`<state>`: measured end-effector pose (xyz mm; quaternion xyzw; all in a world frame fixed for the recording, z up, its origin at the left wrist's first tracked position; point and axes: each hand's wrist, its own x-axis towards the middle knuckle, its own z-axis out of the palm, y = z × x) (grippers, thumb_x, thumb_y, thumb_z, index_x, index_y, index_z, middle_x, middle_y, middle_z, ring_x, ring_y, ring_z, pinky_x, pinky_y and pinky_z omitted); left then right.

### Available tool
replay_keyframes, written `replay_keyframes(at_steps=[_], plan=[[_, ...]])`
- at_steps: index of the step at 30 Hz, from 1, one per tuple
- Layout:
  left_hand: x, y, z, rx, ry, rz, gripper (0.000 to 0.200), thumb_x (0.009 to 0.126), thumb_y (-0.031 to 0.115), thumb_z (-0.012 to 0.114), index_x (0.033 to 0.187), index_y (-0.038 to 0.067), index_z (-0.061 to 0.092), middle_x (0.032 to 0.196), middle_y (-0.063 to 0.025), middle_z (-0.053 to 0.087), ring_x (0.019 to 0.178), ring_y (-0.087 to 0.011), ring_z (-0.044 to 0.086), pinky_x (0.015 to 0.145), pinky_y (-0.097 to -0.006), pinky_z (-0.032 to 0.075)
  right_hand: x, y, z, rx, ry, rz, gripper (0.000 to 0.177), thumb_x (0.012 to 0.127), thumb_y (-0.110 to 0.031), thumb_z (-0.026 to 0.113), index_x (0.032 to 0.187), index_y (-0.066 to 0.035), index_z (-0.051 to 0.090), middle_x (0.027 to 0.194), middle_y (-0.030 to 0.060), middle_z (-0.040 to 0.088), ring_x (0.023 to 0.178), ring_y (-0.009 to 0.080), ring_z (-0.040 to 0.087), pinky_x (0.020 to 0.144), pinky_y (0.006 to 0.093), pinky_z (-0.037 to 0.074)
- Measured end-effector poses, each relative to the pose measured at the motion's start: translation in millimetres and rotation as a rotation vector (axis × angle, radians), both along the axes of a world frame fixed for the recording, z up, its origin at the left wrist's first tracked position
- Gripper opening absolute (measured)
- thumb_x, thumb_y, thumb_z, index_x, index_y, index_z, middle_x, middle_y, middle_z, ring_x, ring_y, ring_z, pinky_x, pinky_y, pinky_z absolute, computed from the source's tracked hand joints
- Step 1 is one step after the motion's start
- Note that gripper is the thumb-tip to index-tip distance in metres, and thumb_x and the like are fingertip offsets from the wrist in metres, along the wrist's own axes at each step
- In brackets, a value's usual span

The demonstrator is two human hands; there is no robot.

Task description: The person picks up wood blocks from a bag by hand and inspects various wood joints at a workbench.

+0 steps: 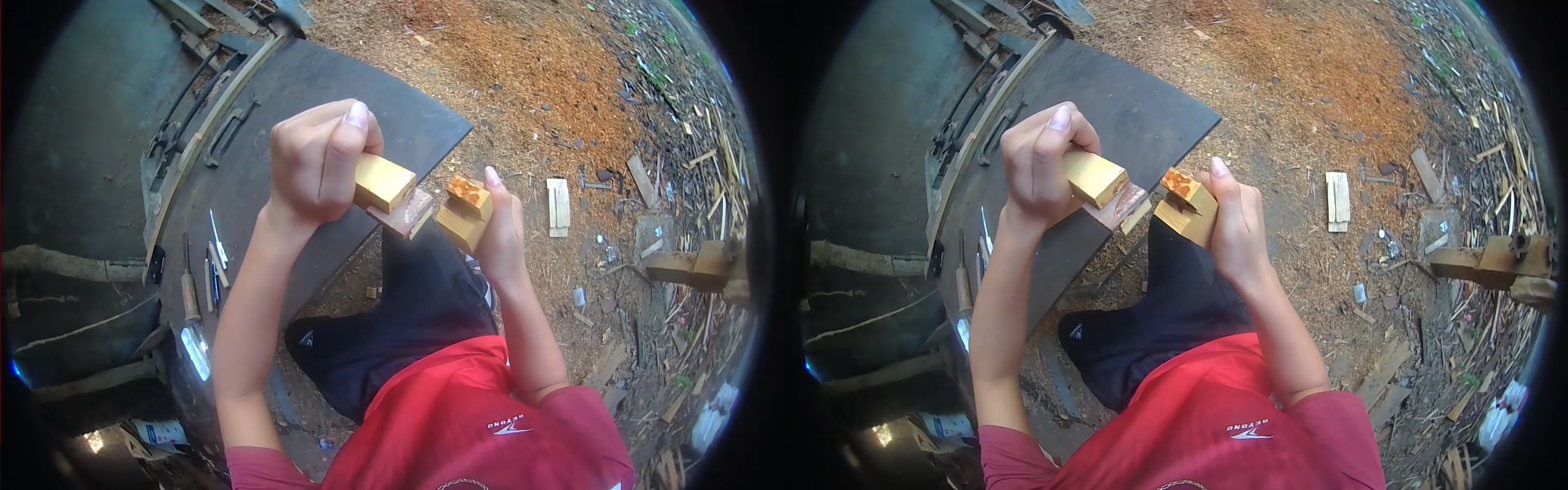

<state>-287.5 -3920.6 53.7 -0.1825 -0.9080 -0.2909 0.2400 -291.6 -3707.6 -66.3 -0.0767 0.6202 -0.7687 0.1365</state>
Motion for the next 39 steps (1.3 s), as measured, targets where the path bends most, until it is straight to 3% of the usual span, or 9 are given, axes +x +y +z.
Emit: replay_keyframes(at_steps=[4,8,20,35,39], plan=[[23.7,-9.0,2.6,0.071,0.011,0.05,0.053,0.103,0.022,0.031,0.063,-0.001,0.057,0.062,-0.0111,0.059,0.055,-0.0199,0.053,0.058,-0.0339,0.042,12.7,-11.4,34.4,0.012,-0.028,0.085,0.071,0.112,-0.048,0.029,0.086,0.002,0.073,0.069,0.0047,0.066,0.064,0.0097,0.057,0.06,0.0282,0.044],[50.5,-20.0,5.4,0.155,-0.012,0.135,0.055,0.103,0.023,0.03,0.062,-0.002,0.058,0.062,-0.0107,0.059,0.056,-0.0183,0.051,0.059,-0.0332,0.041,21.7,-23.4,38.7,-0.054,-0.141,0.211,0.062,0.106,-0.057,0.042,0.098,0.0,0.067,0.084,0.01,0.068,0.069,0.0166,0.068,0.059,0.0284,0.053],[133.0,-65.8,-9.3,0.31,0.063,0.301,0.058,0.104,0.023,0.029,0.06,-0.002,0.058,0.059,-0.011,0.058,0.055,-0.0189,0.05,0.059,-0.0337,0.04,64.7,-79.5,60.5,0.016,-0.117,0.462,0.062,0.109,-0.053,0.032,0.088,-0.005,0.065,0.076,0.0029,0.063,0.065,0.011,0.058,0.059,0.0267,0.045],[207.8,-81.8,-31.1,0.516,0.094,0.443,0.061,0.105,0.026,0.028,0.058,-0.001,0.056,0.057,-0.0104,0.059,0.054,-0.019,0.051,0.059,-0.0336,0.042,102.0,-115.2,65.4,0.107,-0.009,0.733,0.069,0.109,-0.055,0.029,0.083,-0.001,0.065,0.072,0.0039,0.061,0.064,0.0113,0.056,0.062,0.0267,0.044],[217.2,-84.2,-34.9,0.527,0.094,0.447,0.061,0.105,0.026,0.027,0.059,0.0,0.056,0.058,-0.0102,0.06,0.054,-0.0188,0.051,0.059,-0.0335,0.042,108.7,-118.2,69.7,0.102,-0.034,0.756,0.066,0.111,-0.046,0.031,0.083,0.002,0.065,0.073,0.0033,0.062,0.069,0.0093,0.053,0.066,0.0275,0.043]])
